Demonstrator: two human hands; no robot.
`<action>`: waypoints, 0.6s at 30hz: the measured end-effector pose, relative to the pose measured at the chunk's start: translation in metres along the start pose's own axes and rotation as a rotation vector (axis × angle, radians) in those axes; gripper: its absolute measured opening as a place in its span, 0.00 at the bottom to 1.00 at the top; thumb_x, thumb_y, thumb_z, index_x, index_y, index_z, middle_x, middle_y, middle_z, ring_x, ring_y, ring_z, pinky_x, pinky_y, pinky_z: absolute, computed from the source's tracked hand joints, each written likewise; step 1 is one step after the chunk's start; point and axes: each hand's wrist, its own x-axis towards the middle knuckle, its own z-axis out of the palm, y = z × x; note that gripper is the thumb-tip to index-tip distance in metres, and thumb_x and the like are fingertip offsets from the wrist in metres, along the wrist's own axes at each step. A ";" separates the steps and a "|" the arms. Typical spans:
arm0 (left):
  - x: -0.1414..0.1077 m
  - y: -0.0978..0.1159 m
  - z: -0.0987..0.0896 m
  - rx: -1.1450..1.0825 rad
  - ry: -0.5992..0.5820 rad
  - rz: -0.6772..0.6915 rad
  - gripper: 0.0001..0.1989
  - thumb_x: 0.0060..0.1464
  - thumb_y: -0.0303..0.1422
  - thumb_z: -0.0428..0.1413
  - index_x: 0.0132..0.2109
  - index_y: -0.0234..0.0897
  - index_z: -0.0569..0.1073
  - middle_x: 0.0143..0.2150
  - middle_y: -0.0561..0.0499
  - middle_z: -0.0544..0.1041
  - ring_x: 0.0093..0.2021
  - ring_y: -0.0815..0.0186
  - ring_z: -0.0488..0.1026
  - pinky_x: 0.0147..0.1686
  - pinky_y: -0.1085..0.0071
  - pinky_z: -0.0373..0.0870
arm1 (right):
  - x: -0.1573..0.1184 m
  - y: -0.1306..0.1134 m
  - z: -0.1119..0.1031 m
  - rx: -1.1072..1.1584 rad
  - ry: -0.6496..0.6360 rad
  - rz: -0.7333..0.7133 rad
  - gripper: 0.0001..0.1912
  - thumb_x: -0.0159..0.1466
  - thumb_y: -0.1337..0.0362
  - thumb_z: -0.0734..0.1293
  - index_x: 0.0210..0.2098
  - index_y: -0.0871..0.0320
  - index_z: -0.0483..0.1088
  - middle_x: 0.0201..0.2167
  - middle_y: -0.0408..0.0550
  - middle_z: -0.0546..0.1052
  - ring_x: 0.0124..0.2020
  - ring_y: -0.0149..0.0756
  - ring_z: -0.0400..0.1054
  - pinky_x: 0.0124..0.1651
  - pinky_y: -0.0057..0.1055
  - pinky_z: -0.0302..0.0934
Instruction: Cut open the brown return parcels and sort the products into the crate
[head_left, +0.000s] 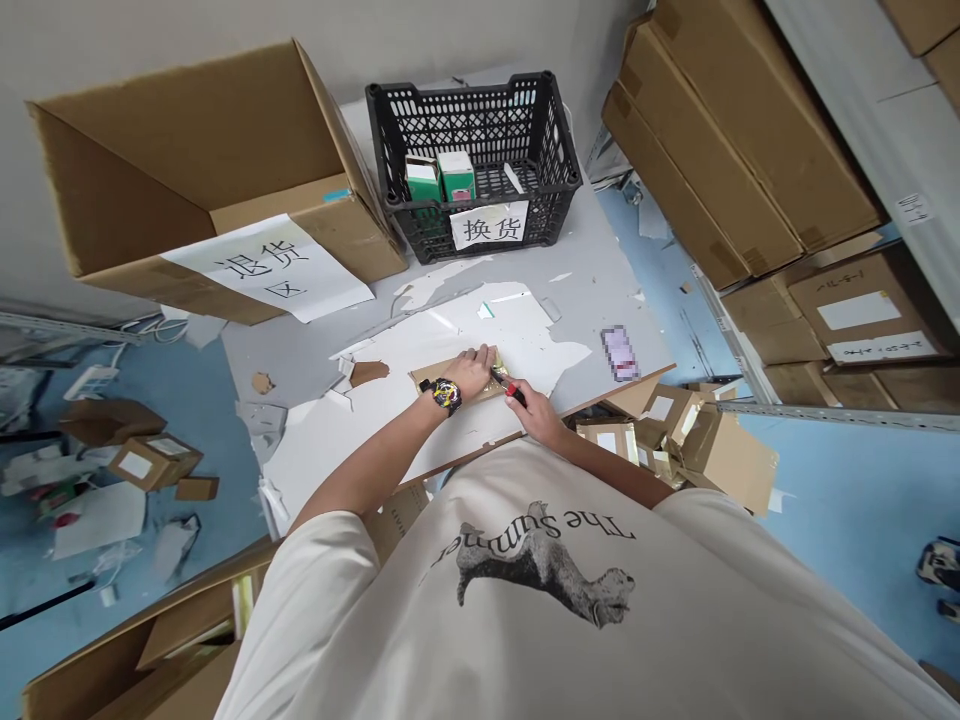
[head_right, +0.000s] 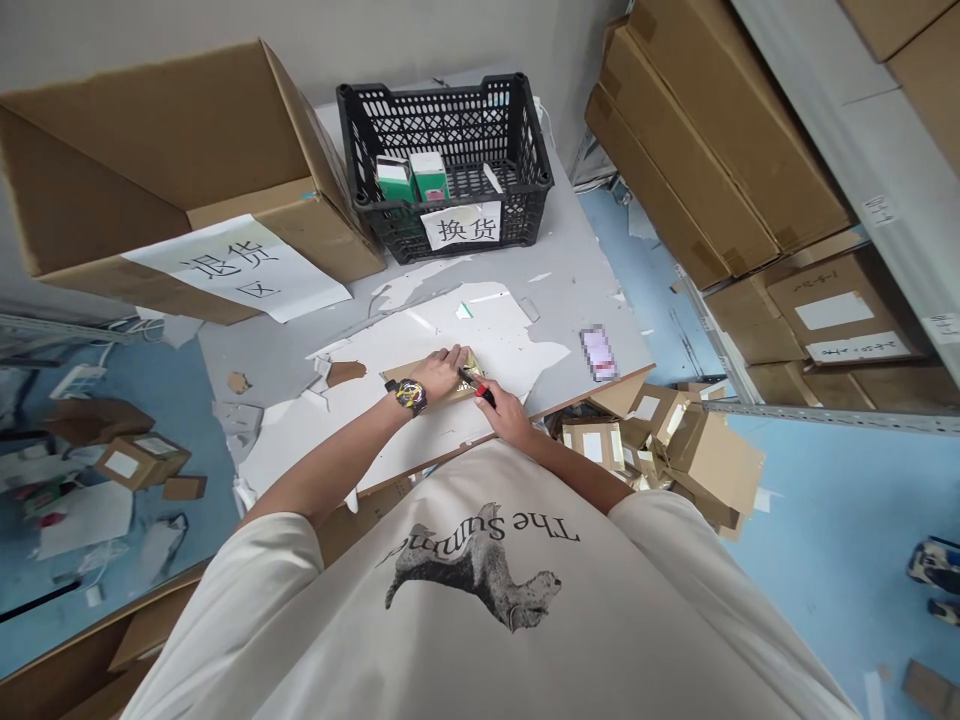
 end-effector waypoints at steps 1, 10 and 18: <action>-0.001 -0.001 0.001 -0.008 0.017 0.002 0.33 0.72 0.22 0.43 0.80 0.21 0.67 0.73 0.21 0.76 0.62 0.38 0.80 0.61 0.44 0.75 | 0.000 0.001 0.001 0.001 0.010 -0.003 0.20 0.79 0.47 0.63 0.64 0.47 0.72 0.67 0.52 0.84 0.59 0.55 0.81 0.64 0.48 0.71; -0.013 0.009 0.022 -0.133 0.240 -0.057 0.30 0.78 0.30 0.46 0.78 0.27 0.73 0.73 0.26 0.79 0.66 0.40 0.78 0.65 0.42 0.74 | -0.006 0.006 0.004 0.018 0.040 0.026 0.22 0.79 0.44 0.62 0.63 0.48 0.74 0.52 0.50 0.87 0.51 0.52 0.81 0.59 0.44 0.72; -0.014 0.005 0.028 -0.183 0.306 -0.050 0.27 0.79 0.33 0.48 0.76 0.30 0.76 0.72 0.30 0.81 0.66 0.43 0.80 0.66 0.45 0.75 | 0.002 0.004 -0.040 -0.245 0.040 -0.043 0.18 0.79 0.51 0.65 0.61 0.51 0.78 0.56 0.54 0.85 0.53 0.50 0.79 0.56 0.40 0.72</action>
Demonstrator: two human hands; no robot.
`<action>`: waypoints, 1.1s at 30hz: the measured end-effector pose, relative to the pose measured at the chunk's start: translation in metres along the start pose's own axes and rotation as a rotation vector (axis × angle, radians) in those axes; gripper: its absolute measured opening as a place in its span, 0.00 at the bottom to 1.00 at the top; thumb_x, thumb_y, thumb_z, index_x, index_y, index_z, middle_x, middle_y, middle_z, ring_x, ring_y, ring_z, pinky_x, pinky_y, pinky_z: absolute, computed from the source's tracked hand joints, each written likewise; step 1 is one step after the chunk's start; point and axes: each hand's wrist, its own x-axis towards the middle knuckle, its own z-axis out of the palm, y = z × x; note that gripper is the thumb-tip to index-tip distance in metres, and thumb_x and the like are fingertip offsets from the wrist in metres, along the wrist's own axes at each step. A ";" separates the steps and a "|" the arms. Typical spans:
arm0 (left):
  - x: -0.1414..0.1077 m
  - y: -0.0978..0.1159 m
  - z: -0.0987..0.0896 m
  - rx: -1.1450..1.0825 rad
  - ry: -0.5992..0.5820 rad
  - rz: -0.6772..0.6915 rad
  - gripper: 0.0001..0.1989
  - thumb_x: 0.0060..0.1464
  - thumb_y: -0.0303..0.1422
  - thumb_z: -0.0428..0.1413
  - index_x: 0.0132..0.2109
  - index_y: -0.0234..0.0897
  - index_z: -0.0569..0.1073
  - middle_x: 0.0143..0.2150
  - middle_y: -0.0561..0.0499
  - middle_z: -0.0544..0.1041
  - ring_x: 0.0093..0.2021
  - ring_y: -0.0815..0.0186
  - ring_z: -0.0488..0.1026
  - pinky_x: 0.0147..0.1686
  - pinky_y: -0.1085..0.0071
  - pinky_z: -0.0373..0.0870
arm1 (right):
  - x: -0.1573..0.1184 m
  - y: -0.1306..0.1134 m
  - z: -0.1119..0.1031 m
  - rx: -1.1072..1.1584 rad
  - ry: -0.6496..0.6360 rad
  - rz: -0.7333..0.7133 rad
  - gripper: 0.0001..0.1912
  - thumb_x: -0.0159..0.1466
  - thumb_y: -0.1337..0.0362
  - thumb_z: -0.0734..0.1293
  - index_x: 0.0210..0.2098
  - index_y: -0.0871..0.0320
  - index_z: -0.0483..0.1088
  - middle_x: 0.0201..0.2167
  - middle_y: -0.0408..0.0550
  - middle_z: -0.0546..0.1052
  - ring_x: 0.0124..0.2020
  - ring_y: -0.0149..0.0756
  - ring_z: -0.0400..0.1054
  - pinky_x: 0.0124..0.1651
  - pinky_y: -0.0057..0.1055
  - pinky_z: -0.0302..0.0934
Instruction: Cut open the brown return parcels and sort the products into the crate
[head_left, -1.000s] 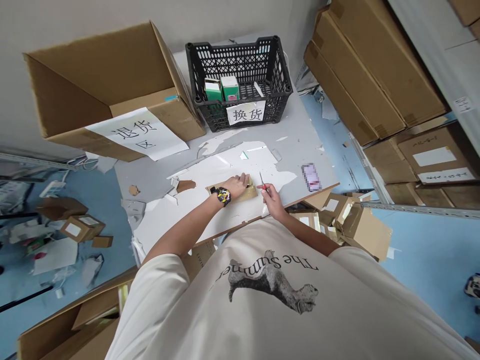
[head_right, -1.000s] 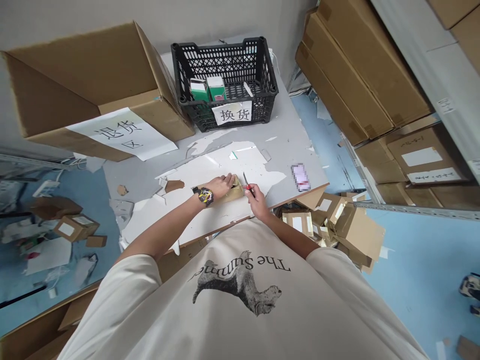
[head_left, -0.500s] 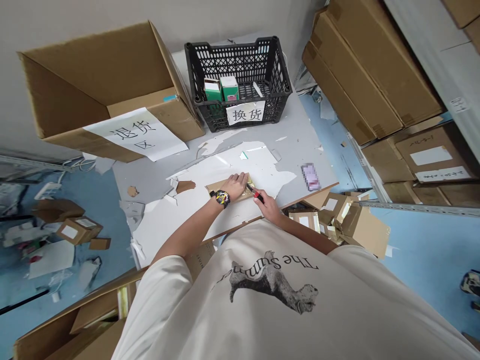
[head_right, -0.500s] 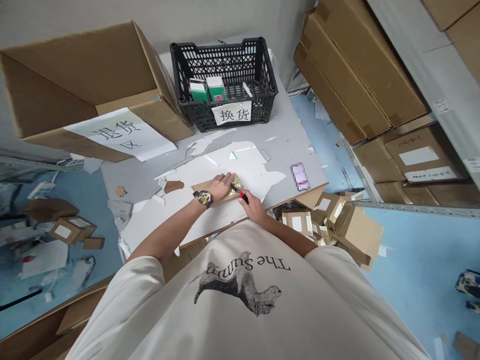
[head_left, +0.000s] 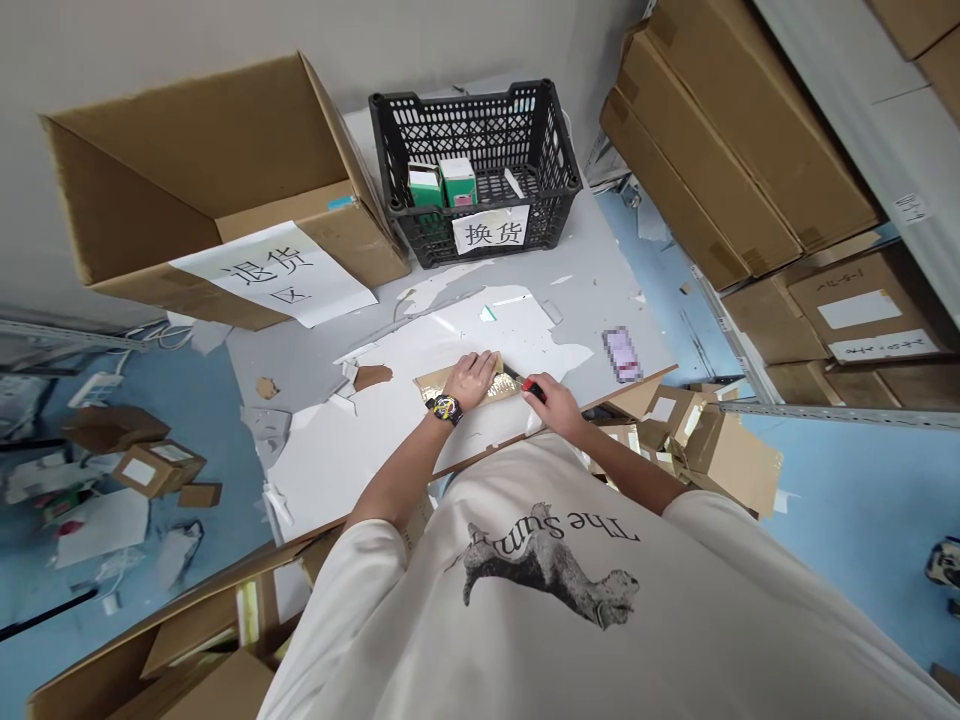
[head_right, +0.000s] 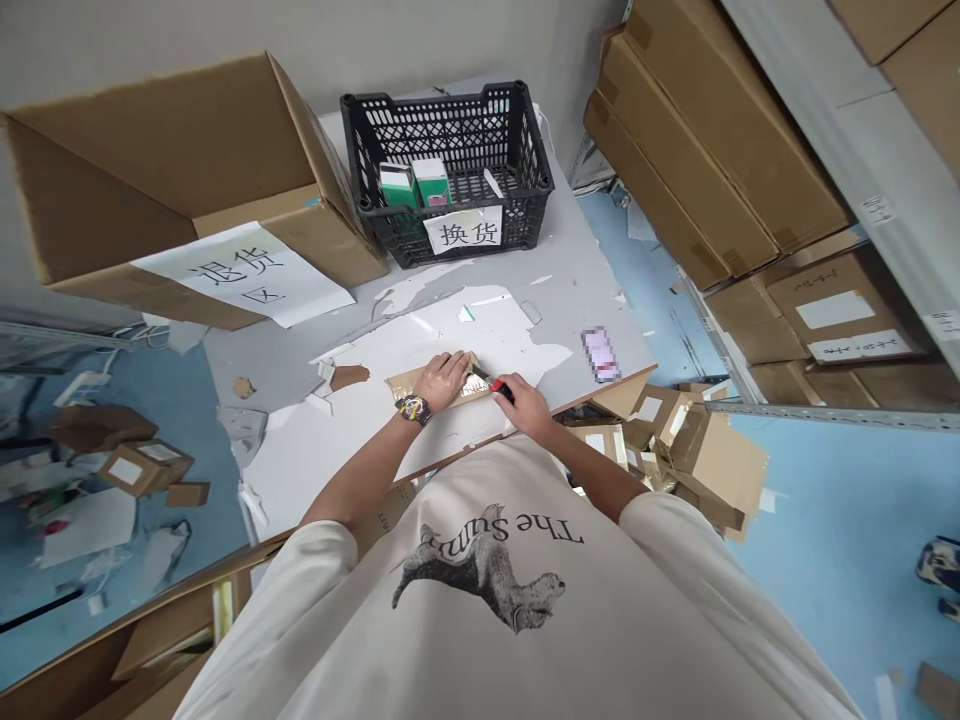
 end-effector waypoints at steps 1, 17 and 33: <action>0.000 -0.001 0.000 -0.014 0.001 -0.001 0.28 0.79 0.34 0.48 0.76 0.30 0.76 0.72 0.29 0.80 0.66 0.43 0.79 0.67 0.44 0.75 | 0.001 0.003 -0.009 -0.065 -0.033 -0.008 0.17 0.79 0.52 0.66 0.61 0.50 0.79 0.58 0.54 0.85 0.53 0.50 0.79 0.56 0.39 0.71; -0.003 0.003 0.001 -0.096 -0.018 -0.033 0.28 0.79 0.35 0.49 0.77 0.31 0.75 0.73 0.28 0.79 0.68 0.43 0.79 0.70 0.43 0.74 | 0.033 -0.031 -0.023 -0.584 -0.301 0.033 0.18 0.84 0.56 0.62 0.64 0.53 0.78 0.57 0.61 0.84 0.51 0.54 0.81 0.52 0.41 0.66; -0.006 0.006 -0.005 -0.186 0.002 -0.049 0.26 0.79 0.36 0.50 0.75 0.34 0.78 0.72 0.30 0.81 0.70 0.46 0.80 0.72 0.43 0.76 | 0.054 -0.015 -0.046 -0.641 -0.331 -0.050 0.18 0.84 0.55 0.62 0.65 0.51 0.78 0.58 0.59 0.84 0.52 0.55 0.79 0.50 0.42 0.64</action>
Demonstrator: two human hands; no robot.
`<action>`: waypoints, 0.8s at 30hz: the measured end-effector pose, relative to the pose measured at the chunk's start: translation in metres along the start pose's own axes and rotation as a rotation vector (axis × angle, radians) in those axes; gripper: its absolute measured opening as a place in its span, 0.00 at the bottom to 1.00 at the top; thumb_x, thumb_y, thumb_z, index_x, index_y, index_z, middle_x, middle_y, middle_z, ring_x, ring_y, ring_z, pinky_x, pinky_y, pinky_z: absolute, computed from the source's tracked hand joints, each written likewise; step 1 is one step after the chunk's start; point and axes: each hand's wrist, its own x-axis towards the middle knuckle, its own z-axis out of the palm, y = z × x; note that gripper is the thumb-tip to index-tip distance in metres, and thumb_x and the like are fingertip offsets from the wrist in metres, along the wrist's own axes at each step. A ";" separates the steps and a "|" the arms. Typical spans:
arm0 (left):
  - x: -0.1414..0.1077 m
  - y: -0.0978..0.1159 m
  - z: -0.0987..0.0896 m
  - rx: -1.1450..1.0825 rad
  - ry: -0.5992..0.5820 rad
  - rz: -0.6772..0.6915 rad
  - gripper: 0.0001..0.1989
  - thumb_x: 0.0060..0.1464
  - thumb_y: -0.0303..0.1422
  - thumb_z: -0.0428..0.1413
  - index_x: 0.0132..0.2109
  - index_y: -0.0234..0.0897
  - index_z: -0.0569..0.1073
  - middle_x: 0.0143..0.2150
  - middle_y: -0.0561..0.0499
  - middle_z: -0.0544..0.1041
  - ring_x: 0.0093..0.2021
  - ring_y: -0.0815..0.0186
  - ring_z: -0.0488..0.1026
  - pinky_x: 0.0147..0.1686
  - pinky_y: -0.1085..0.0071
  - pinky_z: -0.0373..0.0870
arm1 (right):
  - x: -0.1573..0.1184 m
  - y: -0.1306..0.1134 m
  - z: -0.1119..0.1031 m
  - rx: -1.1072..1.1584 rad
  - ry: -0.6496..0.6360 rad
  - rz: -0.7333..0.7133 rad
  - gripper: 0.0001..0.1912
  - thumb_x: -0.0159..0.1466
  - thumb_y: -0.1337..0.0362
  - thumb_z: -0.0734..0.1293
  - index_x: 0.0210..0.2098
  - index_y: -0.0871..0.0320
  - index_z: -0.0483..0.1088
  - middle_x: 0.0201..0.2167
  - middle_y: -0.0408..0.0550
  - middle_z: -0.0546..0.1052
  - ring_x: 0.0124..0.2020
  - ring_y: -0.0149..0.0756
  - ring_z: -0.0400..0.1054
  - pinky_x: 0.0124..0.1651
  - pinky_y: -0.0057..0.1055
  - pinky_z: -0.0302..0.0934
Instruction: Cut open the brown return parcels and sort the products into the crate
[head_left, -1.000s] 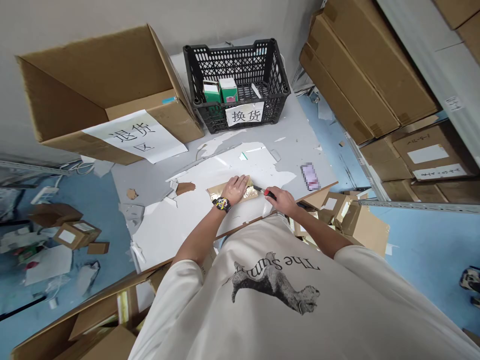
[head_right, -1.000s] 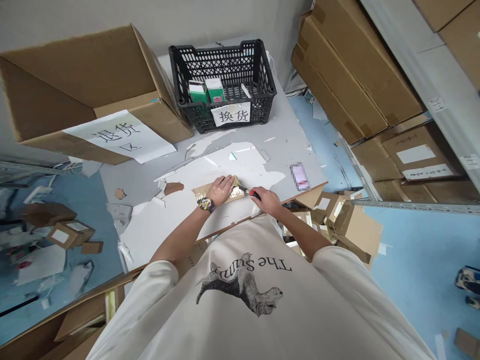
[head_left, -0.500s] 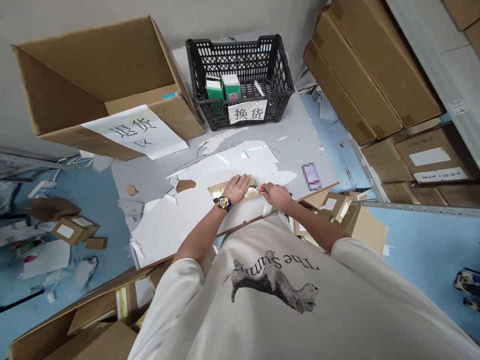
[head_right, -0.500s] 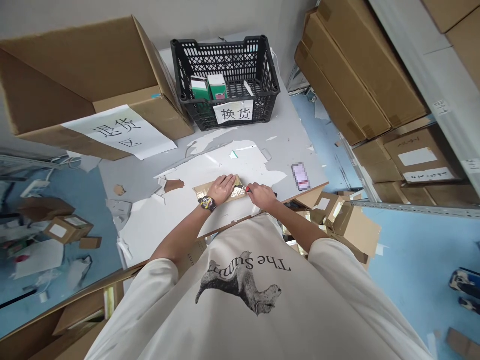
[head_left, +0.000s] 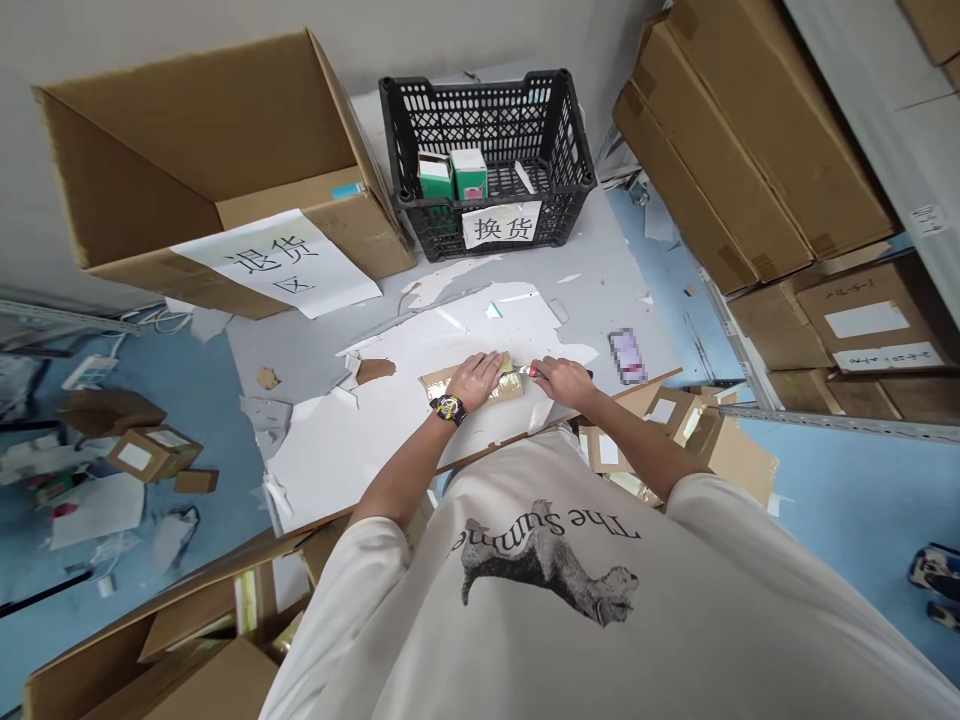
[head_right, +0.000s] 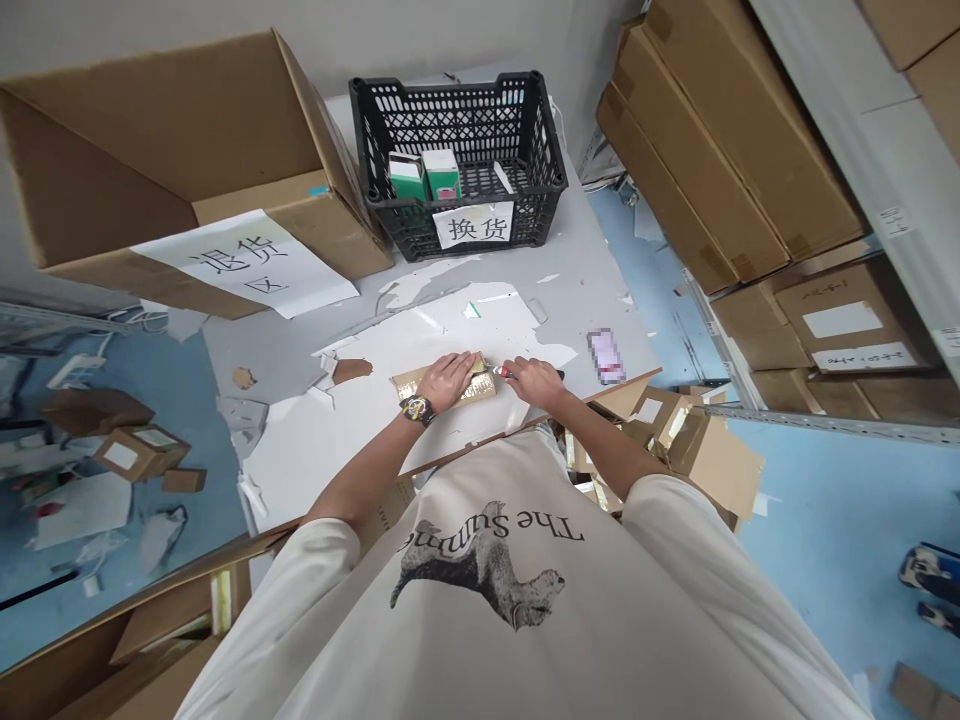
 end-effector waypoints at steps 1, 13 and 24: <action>-0.001 0.001 0.000 -0.008 0.002 0.003 0.26 0.79 0.37 0.50 0.75 0.34 0.78 0.72 0.30 0.81 0.71 0.46 0.80 0.72 0.42 0.76 | 0.000 0.002 -0.001 0.001 0.014 0.004 0.18 0.84 0.55 0.62 0.65 0.51 0.77 0.58 0.60 0.84 0.52 0.55 0.78 0.51 0.42 0.64; -0.014 0.010 -0.016 -0.072 0.094 -0.061 0.19 0.78 0.40 0.57 0.66 0.41 0.84 0.70 0.36 0.84 0.70 0.46 0.81 0.78 0.37 0.68 | -0.012 0.020 0.010 0.691 0.303 0.287 0.19 0.75 0.45 0.67 0.54 0.51 0.78 0.38 0.47 0.86 0.39 0.47 0.82 0.48 0.40 0.72; -0.088 0.088 -0.010 -0.812 0.397 -0.355 0.27 0.80 0.50 0.54 0.74 0.39 0.72 0.56 0.39 0.87 0.53 0.53 0.87 0.55 0.53 0.86 | 0.012 -0.127 0.039 1.217 0.282 0.120 0.28 0.65 0.34 0.76 0.49 0.49 0.73 0.37 0.45 0.86 0.39 0.46 0.83 0.44 0.40 0.78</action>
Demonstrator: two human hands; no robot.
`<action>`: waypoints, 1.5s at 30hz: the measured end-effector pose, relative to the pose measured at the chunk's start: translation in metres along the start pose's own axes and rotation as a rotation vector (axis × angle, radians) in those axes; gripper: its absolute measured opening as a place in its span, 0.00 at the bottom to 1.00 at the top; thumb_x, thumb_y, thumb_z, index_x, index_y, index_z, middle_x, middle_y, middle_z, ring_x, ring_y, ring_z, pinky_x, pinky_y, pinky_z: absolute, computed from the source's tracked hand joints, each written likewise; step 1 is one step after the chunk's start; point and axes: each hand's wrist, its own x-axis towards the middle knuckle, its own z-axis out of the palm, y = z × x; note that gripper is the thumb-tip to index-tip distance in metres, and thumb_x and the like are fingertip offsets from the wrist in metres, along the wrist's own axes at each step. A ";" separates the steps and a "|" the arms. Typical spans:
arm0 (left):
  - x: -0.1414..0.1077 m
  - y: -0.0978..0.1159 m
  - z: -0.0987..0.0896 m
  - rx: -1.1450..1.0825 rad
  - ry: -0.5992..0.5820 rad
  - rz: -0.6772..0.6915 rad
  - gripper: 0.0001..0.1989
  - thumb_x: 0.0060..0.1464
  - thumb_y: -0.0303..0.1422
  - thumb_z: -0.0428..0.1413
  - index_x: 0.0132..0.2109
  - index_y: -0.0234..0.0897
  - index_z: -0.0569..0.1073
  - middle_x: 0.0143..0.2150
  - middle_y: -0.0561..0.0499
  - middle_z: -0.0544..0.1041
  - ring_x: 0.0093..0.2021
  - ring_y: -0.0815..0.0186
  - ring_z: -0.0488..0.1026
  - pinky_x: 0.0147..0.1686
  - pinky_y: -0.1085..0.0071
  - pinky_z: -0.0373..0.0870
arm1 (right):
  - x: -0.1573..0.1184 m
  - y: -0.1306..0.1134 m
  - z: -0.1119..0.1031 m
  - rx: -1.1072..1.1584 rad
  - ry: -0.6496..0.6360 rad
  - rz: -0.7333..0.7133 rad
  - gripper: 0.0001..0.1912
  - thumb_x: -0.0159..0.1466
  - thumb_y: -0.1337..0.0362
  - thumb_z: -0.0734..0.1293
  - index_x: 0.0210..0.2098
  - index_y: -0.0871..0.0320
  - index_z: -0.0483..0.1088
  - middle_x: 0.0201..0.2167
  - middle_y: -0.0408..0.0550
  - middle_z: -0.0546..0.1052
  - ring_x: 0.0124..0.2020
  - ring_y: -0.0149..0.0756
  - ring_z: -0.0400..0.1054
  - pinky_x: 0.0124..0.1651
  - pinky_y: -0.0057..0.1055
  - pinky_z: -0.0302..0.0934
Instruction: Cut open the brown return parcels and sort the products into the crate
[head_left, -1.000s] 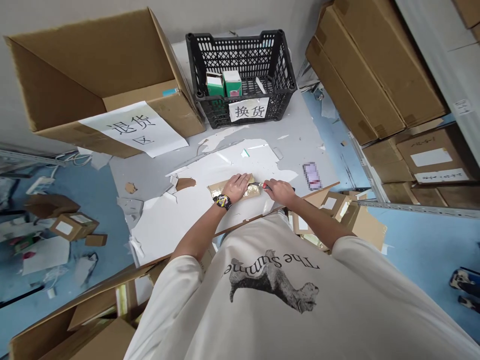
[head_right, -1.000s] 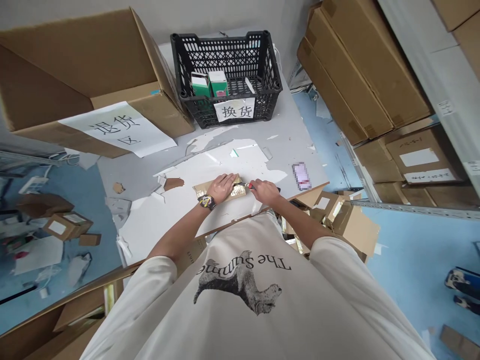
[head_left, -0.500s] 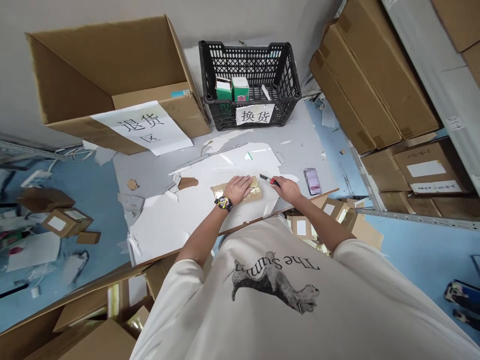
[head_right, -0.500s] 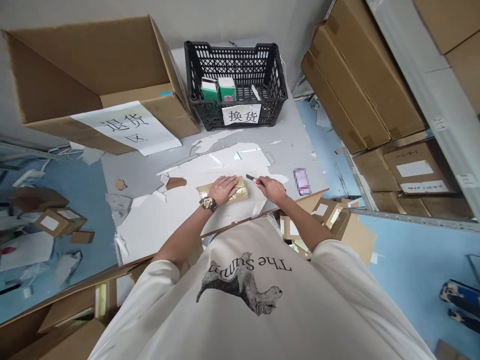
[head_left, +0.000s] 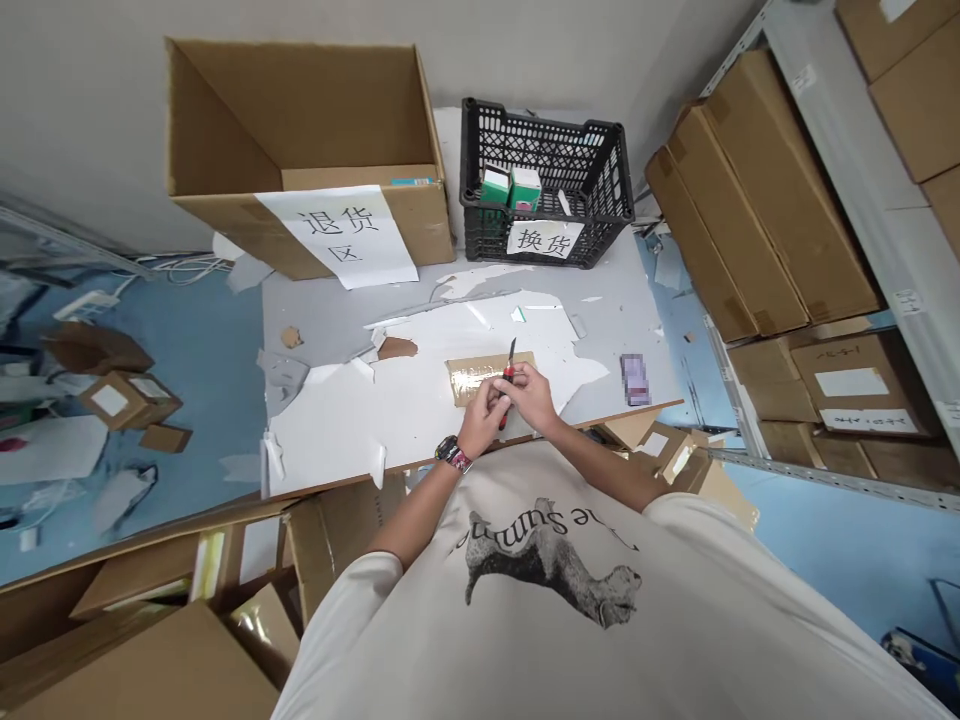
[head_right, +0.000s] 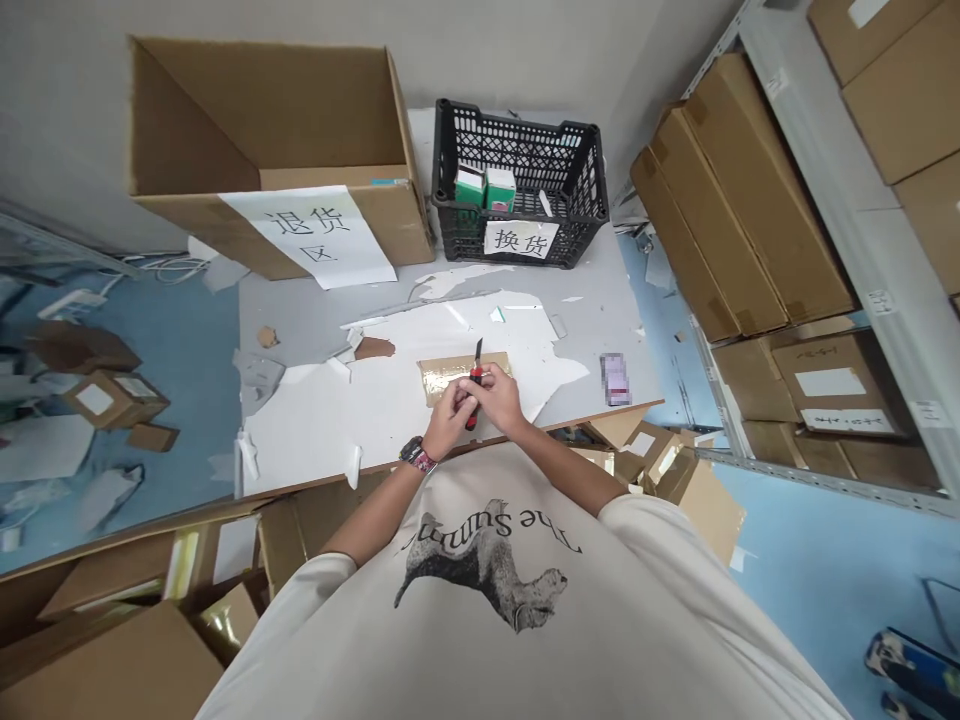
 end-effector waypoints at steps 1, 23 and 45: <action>-0.004 -0.002 -0.002 -0.009 0.051 -0.021 0.27 0.81 0.51 0.52 0.73 0.39 0.72 0.56 0.39 0.87 0.52 0.53 0.87 0.55 0.54 0.85 | 0.000 -0.001 0.010 -0.018 -0.025 -0.008 0.27 0.67 0.35 0.75 0.50 0.48 0.73 0.37 0.45 0.86 0.39 0.45 0.82 0.43 0.40 0.78; -0.044 -0.073 -0.061 -0.374 0.440 -0.388 0.32 0.69 0.62 0.61 0.62 0.41 0.75 0.72 0.36 0.78 0.43 0.62 0.85 0.32 0.69 0.82 | 0.008 0.019 0.024 -1.234 -0.194 -0.397 0.16 0.78 0.59 0.71 0.63 0.56 0.77 0.63 0.63 0.79 0.63 0.60 0.69 0.66 0.52 0.66; -0.051 -0.077 -0.026 -0.276 0.416 -0.467 0.27 0.74 0.60 0.53 0.60 0.43 0.72 0.44 0.48 0.85 0.34 0.62 0.81 0.35 0.65 0.79 | 0.040 -0.009 0.033 -1.227 -0.276 -0.155 0.30 0.67 0.43 0.81 0.56 0.58 0.76 0.61 0.64 0.79 0.65 0.64 0.70 0.66 0.57 0.69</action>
